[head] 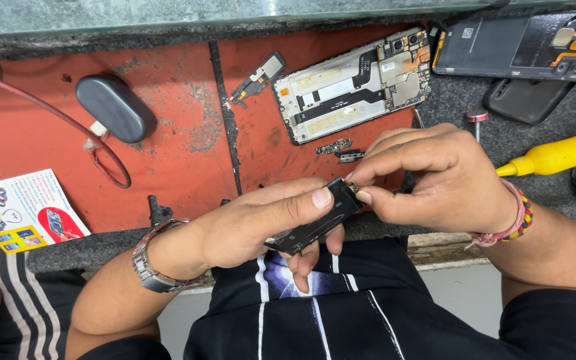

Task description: The person uses a soldering iron to desolder the connector on a phone battery, then works the old battery free from the disassembled phone body by hand. They peel a small flex cable component from the battery and press and bend the battery's edge while holding it over the repair bench.

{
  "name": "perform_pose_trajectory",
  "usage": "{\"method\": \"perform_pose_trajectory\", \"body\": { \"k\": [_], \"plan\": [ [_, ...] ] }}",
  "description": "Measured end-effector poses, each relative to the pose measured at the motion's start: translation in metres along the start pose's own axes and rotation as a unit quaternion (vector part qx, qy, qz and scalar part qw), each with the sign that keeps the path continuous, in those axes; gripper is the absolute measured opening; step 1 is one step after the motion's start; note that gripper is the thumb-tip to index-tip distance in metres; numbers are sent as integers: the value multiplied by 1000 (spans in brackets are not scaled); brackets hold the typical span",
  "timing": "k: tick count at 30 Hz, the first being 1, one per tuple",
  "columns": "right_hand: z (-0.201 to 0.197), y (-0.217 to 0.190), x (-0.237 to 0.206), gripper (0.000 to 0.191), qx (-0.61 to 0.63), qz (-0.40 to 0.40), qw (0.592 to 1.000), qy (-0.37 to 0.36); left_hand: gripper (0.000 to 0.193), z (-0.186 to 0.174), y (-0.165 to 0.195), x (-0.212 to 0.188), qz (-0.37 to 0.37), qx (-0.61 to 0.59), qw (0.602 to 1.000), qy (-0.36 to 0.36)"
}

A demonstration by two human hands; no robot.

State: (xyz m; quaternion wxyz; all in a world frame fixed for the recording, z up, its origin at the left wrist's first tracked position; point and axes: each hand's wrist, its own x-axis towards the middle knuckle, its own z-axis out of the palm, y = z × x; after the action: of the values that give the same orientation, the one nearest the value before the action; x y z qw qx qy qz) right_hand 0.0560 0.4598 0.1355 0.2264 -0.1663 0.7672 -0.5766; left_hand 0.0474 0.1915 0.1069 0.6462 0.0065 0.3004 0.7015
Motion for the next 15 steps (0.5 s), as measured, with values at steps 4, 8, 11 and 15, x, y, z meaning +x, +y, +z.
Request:
{"method": "perform_pose_trajectory", "body": {
  "k": [4,8,11,15],
  "plan": [
    [0,1,-2,17,5,19,1000,3,57,-2,-2,1,3,-13,1000,-7],
    [1,3,-3,17,15,40,999,7,59,-4,-3,1,10,-26,999,-21],
    [3,5,-3,19,5,25,999,25,64,-8,-2,6,21,11,1000,-21],
    [2,7,-3,21,-48,-3,998,37,71,-13,-1,13,38,34,999,-19]
  ]
}}
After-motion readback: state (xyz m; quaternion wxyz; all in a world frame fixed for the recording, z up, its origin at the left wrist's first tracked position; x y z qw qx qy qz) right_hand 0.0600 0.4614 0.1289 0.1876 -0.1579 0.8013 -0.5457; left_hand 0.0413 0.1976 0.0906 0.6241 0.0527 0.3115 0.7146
